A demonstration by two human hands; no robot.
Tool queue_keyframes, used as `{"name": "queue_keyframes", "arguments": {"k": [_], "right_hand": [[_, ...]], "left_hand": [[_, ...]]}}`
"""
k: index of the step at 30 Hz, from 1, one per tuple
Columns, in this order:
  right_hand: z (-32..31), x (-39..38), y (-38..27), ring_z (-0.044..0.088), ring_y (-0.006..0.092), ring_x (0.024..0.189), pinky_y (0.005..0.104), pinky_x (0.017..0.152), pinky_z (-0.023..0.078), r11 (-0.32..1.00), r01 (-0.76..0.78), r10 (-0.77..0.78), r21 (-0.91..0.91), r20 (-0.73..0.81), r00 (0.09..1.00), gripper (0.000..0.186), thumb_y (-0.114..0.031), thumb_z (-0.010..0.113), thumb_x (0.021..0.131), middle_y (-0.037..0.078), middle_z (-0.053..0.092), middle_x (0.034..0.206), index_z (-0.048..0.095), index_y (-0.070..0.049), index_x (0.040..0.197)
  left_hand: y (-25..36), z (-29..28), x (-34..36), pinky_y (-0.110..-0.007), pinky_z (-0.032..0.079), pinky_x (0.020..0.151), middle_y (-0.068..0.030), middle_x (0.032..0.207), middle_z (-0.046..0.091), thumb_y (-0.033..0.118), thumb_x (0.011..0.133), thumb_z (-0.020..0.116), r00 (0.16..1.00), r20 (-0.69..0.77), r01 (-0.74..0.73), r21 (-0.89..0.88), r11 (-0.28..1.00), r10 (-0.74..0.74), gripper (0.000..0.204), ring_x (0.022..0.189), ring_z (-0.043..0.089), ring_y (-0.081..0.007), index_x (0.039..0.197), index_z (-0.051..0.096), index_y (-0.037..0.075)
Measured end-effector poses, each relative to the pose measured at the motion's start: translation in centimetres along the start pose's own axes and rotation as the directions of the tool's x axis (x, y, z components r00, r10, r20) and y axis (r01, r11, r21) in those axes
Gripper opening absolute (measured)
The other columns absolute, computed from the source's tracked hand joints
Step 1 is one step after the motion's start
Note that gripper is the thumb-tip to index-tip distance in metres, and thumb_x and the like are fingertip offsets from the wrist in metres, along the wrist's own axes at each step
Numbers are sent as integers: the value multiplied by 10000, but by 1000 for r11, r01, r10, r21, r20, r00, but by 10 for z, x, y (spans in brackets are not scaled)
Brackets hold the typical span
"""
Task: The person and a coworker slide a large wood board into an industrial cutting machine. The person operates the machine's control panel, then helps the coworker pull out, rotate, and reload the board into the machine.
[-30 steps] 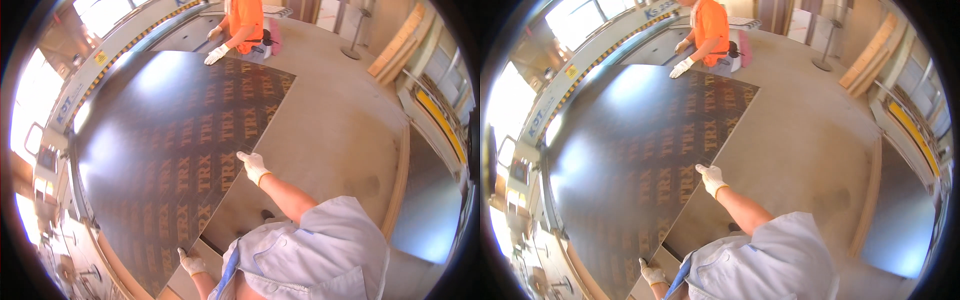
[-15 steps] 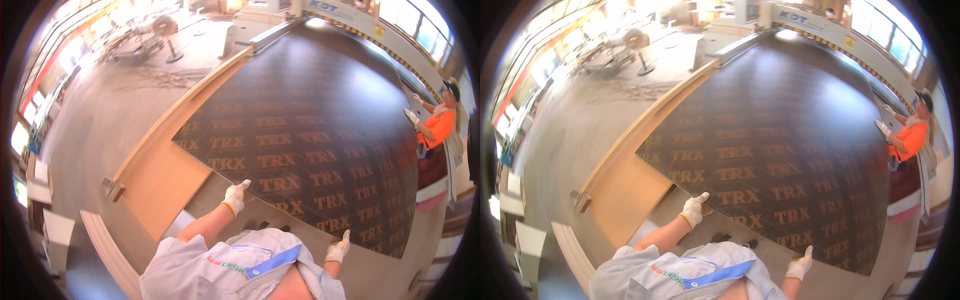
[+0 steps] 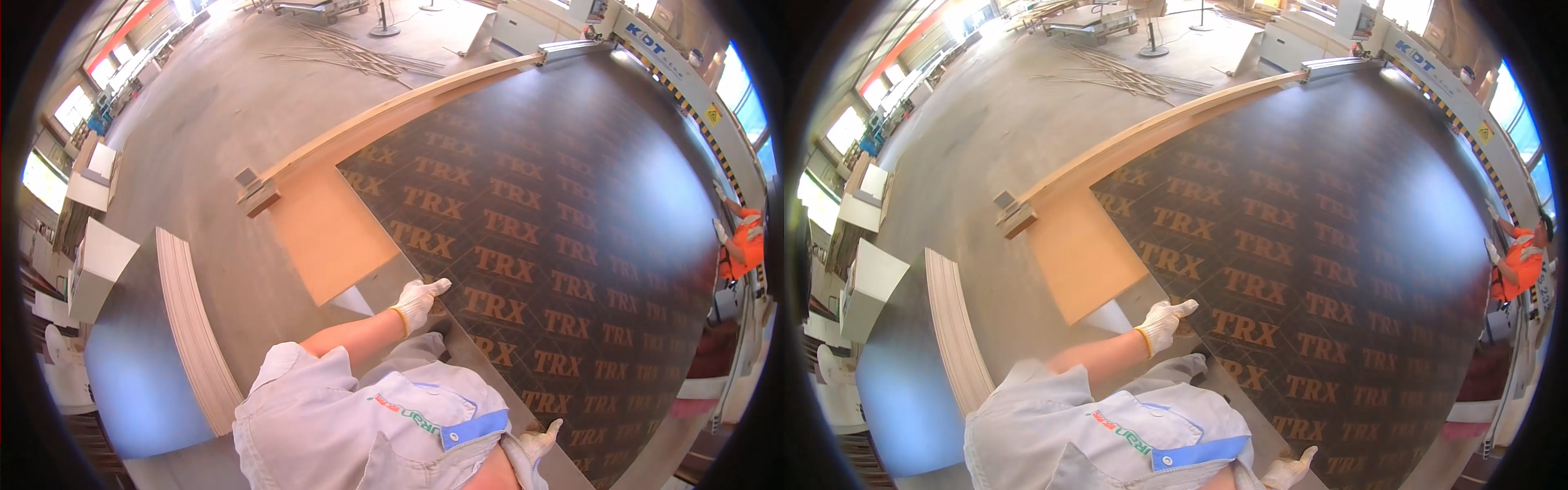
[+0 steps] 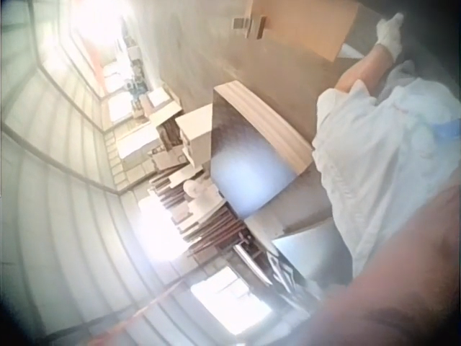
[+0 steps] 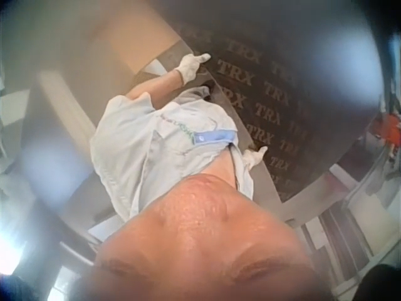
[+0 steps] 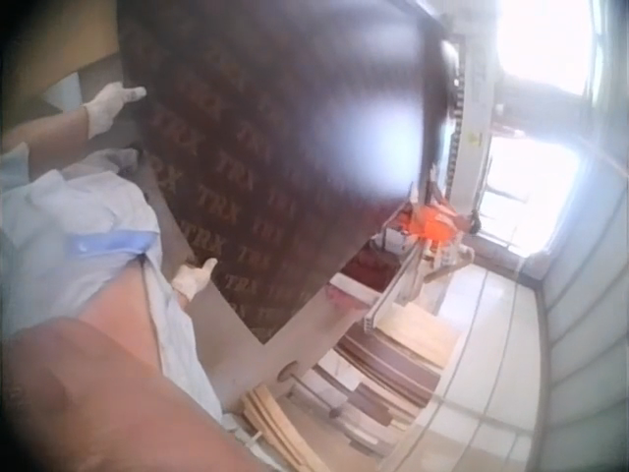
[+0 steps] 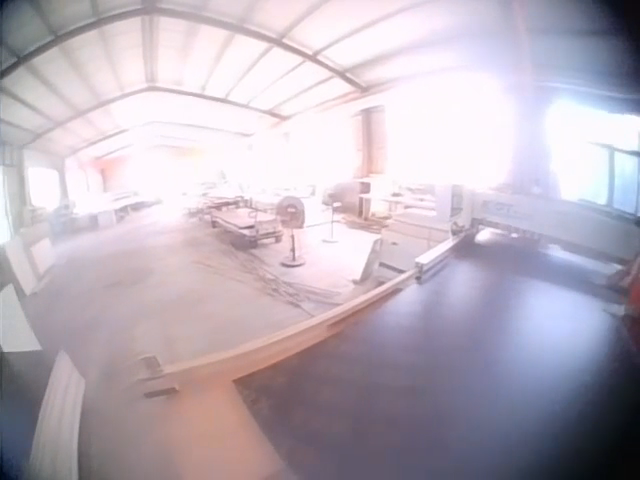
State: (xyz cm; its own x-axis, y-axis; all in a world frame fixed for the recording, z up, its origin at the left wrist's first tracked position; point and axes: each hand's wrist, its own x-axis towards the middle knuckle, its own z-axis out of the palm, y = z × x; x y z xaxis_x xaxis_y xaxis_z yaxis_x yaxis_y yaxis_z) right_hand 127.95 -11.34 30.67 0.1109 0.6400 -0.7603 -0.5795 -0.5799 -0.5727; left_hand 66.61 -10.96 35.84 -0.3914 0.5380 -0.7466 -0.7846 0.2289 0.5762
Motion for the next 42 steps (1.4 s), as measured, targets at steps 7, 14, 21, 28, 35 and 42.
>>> {"name": "queue_keyframes", "arguments": {"k": [7, 14, 21, 28, 35, 42], "right_hand": [[-7, 43, -1, 758, 278, 1103, 415, 1009, 609, 992, -1, -36, -128, -280, 959, 710, -670, 948, 1088, 87, 876, 1292, 842, -71, 1455], [26, 56, -19, 726, 323, 1399, 467, 1289, 534, 976, -211, 219, 61, -216, 952, 807, -677, 924, 1098, 118, 833, 1566, 802, -56, 1599], [131, 50, 61, 733, 265, 1412, 451, 1228, 556, 975, -163, 121, 150, 255, 959, 815, -723, 856, 1137, 114, 836, 1603, 825, -31, 1566], [236, -11, 108, 548, 195, 667, 383, 614, 483, 991, 39, -7, 128, -245, 970, 583, -791, 1051, 891, 16, 649, 766, 870, -249, 1006], [212, -16, 122, 820, 255, 1119, 388, 997, 600, 960, 222, -208, 173, -98, 973, 494, -460, 1035, 1060, 101, 938, 1345, 902, -84, 1352], [192, -28, 130, 793, 269, 1074, 403, 962, 602, 966, 217, -195, 139, -155, 968, 484, -452, 1036, 1060, 92, 914, 1254, 885, -67, 1311]], "left_hand": [[14, 12, 0, -467, 753, 838, -156, 1188, 895, 192, 1142, 955, 999, -16, 39, -20, 999, -39, 354, 954, 913, -292, 1310, 705, 5], [20, 25, 17, -438, 668, 1132, -201, 1367, 892, 274, 1153, 953, 995, -97, -5, 231, 973, 28, 532, 1239, 853, -304, 1509, 792, -87], [90, -127, 20, -480, 711, 877, -154, 1155, 870, 266, 1234, 755, 988, 56, -140, -37, 989, 142, 218, 997, 865, -319, 1194, 815, 61], [280, -324, 159, -400, 621, 823, -27, 1231, 800, 486, 1162, 903, 715, -444, -666, -197, 719, 540, 413, 992, 752, -191, 1407, 773, 180], [320, -326, 135, -416, 695, 668, -93, 1176, 862, 437, 1178, 880, 847, -382, -477, -244, 845, 368, 395, 872, 828, -271, 1430, 763, 156], [323, -307, 116, -426, 702, 649, -105, 1211, 867, 409, 1177, 889, 840, -407, -481, -256, 838, 358, 397, 855, 831, -284, 1441, 755, 144]]}}
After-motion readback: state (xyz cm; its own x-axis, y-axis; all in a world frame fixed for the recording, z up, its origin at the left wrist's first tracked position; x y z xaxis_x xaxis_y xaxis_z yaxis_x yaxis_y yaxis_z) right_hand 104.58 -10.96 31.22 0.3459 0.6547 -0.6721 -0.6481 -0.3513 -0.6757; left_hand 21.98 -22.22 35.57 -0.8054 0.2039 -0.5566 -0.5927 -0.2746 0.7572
